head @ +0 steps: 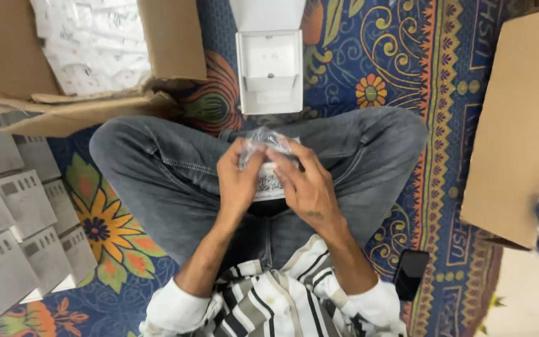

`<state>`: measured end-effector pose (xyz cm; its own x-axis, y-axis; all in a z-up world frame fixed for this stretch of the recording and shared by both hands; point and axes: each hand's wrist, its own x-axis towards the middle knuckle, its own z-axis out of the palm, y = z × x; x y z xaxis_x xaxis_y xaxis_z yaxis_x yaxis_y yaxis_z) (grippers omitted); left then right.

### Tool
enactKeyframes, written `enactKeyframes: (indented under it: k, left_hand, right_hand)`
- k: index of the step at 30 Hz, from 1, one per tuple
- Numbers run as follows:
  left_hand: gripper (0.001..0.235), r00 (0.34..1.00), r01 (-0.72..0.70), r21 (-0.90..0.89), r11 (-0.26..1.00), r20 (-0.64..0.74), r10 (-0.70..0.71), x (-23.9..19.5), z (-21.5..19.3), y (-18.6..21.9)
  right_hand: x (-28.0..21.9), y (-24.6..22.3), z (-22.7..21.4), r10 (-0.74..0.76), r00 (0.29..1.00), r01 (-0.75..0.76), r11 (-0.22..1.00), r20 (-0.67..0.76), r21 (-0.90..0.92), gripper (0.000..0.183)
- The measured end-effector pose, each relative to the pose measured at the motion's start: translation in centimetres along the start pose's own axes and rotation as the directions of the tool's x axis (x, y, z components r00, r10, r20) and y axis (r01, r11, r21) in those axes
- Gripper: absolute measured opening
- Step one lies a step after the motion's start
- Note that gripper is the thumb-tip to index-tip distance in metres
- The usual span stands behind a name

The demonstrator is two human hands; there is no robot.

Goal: The person packs small tech devices into boxes and applies QR code stickers.

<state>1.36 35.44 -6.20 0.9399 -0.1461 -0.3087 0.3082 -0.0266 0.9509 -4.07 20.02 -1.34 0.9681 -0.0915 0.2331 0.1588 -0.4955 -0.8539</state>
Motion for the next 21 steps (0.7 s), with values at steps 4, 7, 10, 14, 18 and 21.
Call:
enactKeyframes:
  k: [4, 7, 10, 14, 18, 21]
  left_hand:
    - [0.028, 0.982, -0.187, -0.030, 0.982, 0.014, 0.187, 2.3, -0.6, 3.3]
    - [0.023, 0.966, -0.190, -0.048, 0.981, 0.168, 0.196, 3.0, -1.5, 1.3]
    - [0.023, 0.952, -0.047, 0.103, 0.994, 0.307, 0.013, 3.7, -2.7, -2.6]
    - [0.027, 0.928, 0.040, 0.196, 0.980, 0.356, -0.109, 2.4, -3.0, -2.9]
    - [0.028, 0.951, -0.217, 0.334, 0.917, 0.284, 0.122, 1.4, -2.3, -3.0]
    - [0.028, 0.922, -0.375, 0.388, 0.842, 0.248, 0.296, 2.7, -1.6, -3.0]
  right_hand:
    - [1.0, 0.3, 0.4, 0.087, 0.983, -0.077, 0.995, 0.159, -0.069, 0.039]
    - [2.0, 2.9, -0.4, 0.248, 0.910, -0.261, 0.965, 0.332, -0.005, 0.035]
    - [2.1, 7.3, -0.8, 0.427, 0.767, -0.485, 0.874, 0.479, -0.002, 0.026]
    - [0.7, 8.5, -0.5, 0.504, 0.717, -0.587, 0.809, 0.482, 0.028, 0.025]
    - [-0.5, 7.8, -1.1, 0.488, 0.770, -0.551, 0.834, 0.411, 0.041, 0.032]
    - [0.3, 7.6, -1.8, 0.471, 0.797, -0.515, 0.857, 0.378, 0.017, 0.038]
